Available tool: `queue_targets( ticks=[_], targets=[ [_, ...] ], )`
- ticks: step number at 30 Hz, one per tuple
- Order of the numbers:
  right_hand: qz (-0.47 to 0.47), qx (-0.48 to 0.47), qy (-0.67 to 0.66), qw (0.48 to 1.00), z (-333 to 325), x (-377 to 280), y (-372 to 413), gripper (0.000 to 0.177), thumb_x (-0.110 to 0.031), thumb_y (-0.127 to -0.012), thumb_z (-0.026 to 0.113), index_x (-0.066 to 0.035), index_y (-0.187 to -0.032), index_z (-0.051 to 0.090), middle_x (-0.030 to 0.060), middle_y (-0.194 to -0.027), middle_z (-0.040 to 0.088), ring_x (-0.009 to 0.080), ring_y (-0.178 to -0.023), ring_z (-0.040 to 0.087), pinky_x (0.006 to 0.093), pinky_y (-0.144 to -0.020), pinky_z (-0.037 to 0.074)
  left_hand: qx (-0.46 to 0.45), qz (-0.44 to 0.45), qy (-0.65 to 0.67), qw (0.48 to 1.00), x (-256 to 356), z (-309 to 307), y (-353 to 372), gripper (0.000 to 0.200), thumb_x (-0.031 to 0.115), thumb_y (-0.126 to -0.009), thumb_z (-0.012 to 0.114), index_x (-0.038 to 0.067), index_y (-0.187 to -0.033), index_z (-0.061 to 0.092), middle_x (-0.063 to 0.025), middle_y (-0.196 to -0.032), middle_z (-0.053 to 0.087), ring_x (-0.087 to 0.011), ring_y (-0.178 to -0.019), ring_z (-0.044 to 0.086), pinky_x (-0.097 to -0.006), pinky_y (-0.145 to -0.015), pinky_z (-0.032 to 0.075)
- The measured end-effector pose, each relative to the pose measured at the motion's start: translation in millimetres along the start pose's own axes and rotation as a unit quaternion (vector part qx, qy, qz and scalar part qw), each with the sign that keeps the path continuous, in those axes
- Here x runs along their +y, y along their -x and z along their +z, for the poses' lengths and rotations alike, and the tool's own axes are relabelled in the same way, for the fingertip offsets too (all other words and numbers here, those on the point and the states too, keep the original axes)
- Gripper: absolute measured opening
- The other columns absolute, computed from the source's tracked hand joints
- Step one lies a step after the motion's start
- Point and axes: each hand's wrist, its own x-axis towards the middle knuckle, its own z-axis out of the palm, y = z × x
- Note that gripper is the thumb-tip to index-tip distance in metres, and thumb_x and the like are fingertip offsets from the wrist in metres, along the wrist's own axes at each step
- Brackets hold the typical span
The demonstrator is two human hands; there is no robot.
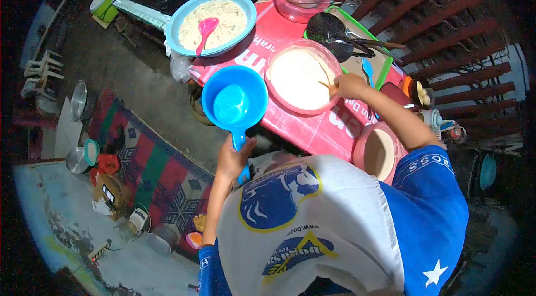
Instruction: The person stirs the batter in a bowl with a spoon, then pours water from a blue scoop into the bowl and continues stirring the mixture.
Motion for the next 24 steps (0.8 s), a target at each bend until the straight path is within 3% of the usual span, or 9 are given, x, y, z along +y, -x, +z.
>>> queue_targets(
  ticks=[2,4,7,10,13,15,17,21,24],
  targets=[
    [-0.074,-0.030,-0.063,0.995,20.2,4.6,-7.0,0.030,-0.033,-0.069,0.063,-0.006,-0.084,0.063,0.0135,-0.074,0.062,0.0264,-0.067,0.060,0.0355,-0.059,0.045,0.002,-0.007,0.006,1.000,2.2,-1.0,0.4,0.016,0.016,-0.079,0.060,0.004,-0.079,0.049,0.0009,-0.061,0.049,-0.0064,-0.053,0.043,-0.0235,-0.048,0.035],
    [-0.068,-0.033,-0.125,0.989,33.3,-5.3,-9.1,0.028,-0.030,-0.070,0.063,-0.005,-0.082,0.063,0.0129,-0.071,0.062,0.0240,-0.065,0.060,0.0343,-0.058,0.045,-0.008,-0.045,-0.004,0.999,7.7,-2.9,1.8,0.008,0.008,-0.080,0.057,0.005,-0.086,0.053,-0.0009,-0.074,0.053,-0.0098,-0.068,0.048,-0.0259,-0.061,0.040],
    [-0.055,-0.052,-0.251,0.965,43.5,-25.3,-12.0,0.019,-0.021,-0.074,0.062,-0.003,-0.080,0.061,0.0084,-0.063,0.059,0.0161,-0.058,0.055,0.0306,-0.053,0.043,-0.025,-0.032,-0.080,0.996,11.5,-7.8,2.0,0.009,0.013,-0.080,0.058,0.005,-0.084,0.054,-0.0006,-0.070,0.052,-0.0100,-0.067,0.048,-0.0259,-0.060,0.040],
    [-0.004,-0.065,-0.519,0.852,57.6,-36.1,-21.4,0.010,-0.014,-0.077,0.059,-0.004,-0.079,0.061,0.0024,-0.060,0.055,0.0100,-0.052,0.049,0.0238,-0.046,0.037,0.001,-0.058,-0.034,0.998,9.3,-6.9,0.4,0.018,0.017,-0.077,0.061,0.004,-0.077,0.050,-0.0009,-0.062,0.051,-0.0085,-0.055,0.046,-0.0257,-0.050,0.038],
    [0.055,-0.030,-0.597,0.800,39.4,-45.6,-12.0,0.009,-0.013,-0.077,0.058,-0.005,-0.077,0.060,0.0016,-0.059,0.054,0.0092,-0.052,0.048,0.0224,-0.045,0.037,0.031,-0.064,-0.036,0.997,13.4,-4.1,1.5,0.018,0.017,-0.077,0.061,0.003,-0.078,0.051,-0.0012,-0.062,0.052,-0.0089,-0.055,0.047,-0.0260,-0.050,0.038],
    [0.052,0.004,-0.589,0.806,33.1,-39.9,-10.4,0.011,-0.015,-0.077,0.058,-0.005,-0.075,0.059,-0.0002,-0.058,0.053,0.0086,-0.051,0.048,0.0225,-0.045,0.036,0.031,-0.068,-0.043,0.996,16.3,-3.3,1.8,0.018,0.017,-0.077,0.061,0.003,-0.078,0.051,-0.0014,-0.062,0.052,-0.0091,-0.055,0.047,-0.0261,-0.050,0.038],
    [-0.032,0.200,-0.445,0.872,37.5,-24.7,-17.2,0.010,-0.015,-0.074,0.056,-0.007,-0.078,0.061,0.0070,-0.060,0.057,0.0155,-0.051,0.053,0.0297,-0.049,0.042,0.031,-0.070,-0.050,0.996,15.8,-2.6,1.2,0.018,0.017,-0.076,0.062,0.003,-0.078,0.051,-0.0016,-0.062,0.052,-0.0094,-0.055,0.048,-0.0262,-0.050,0.039],
    [0.023,0.379,-0.168,0.910,-3.7,-24.9,4.8,0.012,-0.018,-0.072,0.056,-0.009,-0.080,0.059,0.0115,-0.066,0.060,0.0283,-0.060,0.060,0.0402,-0.055,0.046,0.031,-0.058,-0.077,0.995,14.2,-0.7,1.5,0.021,0.021,-0.076,0.062,0.003,-0.076,0.051,-0.0023,-0.060,0.053,-0.0099,-0.055,0.050,-0.0261,-0.050,0.040],
    [0.017,0.371,-0.100,0.923,25.8,-4.3,-37.5,0.013,-0.020,-0.073,0.053,-0.011,-0.081,0.058,0.0112,-0.067,0.061,0.0303,-0.062,0.060,0.0427,-0.057,0.046,0.027,-0.060,-0.064,0.996,5.2,-2.0,1.6,0.023,0.024,-0.076,0.062,0.003,-0.076,0.051,-0.0026,-0.059,0.053,-0.0105,-0.054,0.050,-0.0263,-0.051,0.040]
  ],
)
